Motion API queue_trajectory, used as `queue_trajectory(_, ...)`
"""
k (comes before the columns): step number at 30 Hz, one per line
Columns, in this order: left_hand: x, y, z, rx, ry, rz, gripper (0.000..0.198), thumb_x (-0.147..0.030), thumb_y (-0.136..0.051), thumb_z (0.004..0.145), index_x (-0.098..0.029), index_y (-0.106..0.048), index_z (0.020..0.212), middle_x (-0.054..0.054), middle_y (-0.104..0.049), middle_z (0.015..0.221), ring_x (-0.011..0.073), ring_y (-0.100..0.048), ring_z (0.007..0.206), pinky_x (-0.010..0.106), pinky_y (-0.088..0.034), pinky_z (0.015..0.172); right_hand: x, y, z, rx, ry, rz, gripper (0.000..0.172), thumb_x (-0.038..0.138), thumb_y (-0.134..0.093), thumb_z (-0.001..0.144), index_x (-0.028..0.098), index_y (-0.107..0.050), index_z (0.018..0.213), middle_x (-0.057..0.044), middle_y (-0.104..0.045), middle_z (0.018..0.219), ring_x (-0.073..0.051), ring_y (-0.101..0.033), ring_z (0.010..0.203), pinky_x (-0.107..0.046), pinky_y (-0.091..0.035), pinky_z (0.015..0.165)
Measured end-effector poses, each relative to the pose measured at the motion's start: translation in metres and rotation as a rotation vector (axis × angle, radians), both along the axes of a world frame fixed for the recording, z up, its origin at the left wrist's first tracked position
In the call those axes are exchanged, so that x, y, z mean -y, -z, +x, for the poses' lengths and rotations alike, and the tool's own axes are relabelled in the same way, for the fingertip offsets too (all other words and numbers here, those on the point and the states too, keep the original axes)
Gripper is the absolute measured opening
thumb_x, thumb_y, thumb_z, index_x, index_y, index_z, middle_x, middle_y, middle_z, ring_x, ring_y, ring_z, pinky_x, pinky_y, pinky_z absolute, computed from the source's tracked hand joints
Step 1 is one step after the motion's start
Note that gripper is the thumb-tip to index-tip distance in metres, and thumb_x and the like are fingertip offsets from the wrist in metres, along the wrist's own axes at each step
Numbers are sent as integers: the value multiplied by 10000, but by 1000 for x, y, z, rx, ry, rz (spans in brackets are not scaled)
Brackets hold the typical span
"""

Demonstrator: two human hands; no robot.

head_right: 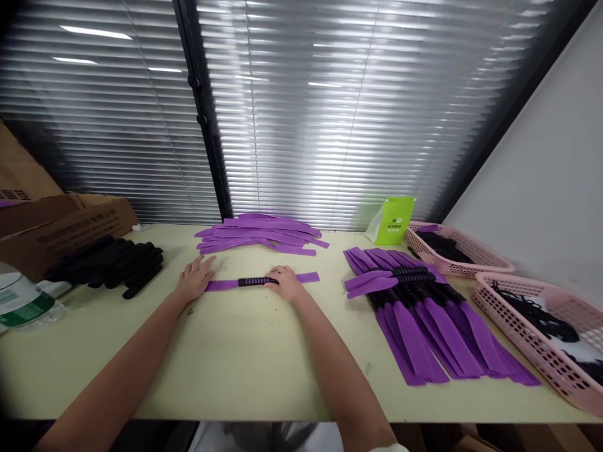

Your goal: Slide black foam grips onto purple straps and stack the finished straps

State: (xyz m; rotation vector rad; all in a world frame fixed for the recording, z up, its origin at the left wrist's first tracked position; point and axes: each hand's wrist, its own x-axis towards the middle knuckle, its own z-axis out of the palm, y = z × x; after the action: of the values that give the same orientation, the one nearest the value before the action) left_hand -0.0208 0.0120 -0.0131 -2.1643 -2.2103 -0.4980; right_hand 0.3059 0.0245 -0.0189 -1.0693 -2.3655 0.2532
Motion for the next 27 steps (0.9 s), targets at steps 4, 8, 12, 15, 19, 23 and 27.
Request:
queue_trajectory(4,2,-2,2,3,0,10,530,-424,-321,917,-313,-314,1435,120,-302,1486,376,-328,1297,564,-297,1003,1,-1,0,-10,-22,6,337,463,-554,874,241,-670,1100,-82,-599,1137,-227,-512,1023,-404,-392,934)
queue_trajectory(8,4,-5,4,14,-1,12,534,-416,-332,912,-292,-331,1431,131,-335,1468,375,-348,1286,556,-304,1004,3,-5,2,21,-28,18,316,431,-545,889,251,-654,1124,-87,-595,1141,-227,-520,1035,-409,-393,937)
queue_trajectory(12,7,-9,7,40,-14,30,548,-450,-309,912,-270,-336,1429,135,-337,1461,381,-357,1274,565,-317,994,12,-14,-3,121,13,63,420,443,-499,910,244,-536,1279,-96,-567,1202,-243,-492,1085,-412,-383,944)
queue_trajectory(15,6,-10,5,103,-9,94,548,-465,-289,914,-259,-349,1418,143,-361,1440,381,-368,1258,587,-327,978,20,-20,-18,212,40,111,535,510,-519,880,235,-461,1335,-94,-548,1238,-258,-486,1092,-421,-385,926)
queue_trajectory(19,0,-6,-5,222,16,262,554,-469,-282,910,-193,-400,1375,167,-427,1369,348,-392,1249,532,-330,1011,27,-38,-40,409,32,149,297,385,-483,929,235,-588,1162,-67,-616,1093,-229,-544,980,-378,-418,829)
queue_trajectory(23,-9,0,-16,343,-7,434,518,-427,-295,888,-153,-448,1300,164,-527,1227,310,-421,1227,476,-323,1044,37,-97,-12,320,159,336,283,362,-443,952,244,-590,1162,-70,-624,1101,-232,-544,998,-387,-404,850)
queue_trajectory(27,-13,4,-19,357,-76,346,493,-432,-324,876,-162,-453,1268,159,-552,1162,322,-433,1214,492,-344,1020,66,-181,87,-97,506,635,376,440,-379,958,216,-591,1173,-87,-636,1022,-236,-552,952,-394,-415,858)
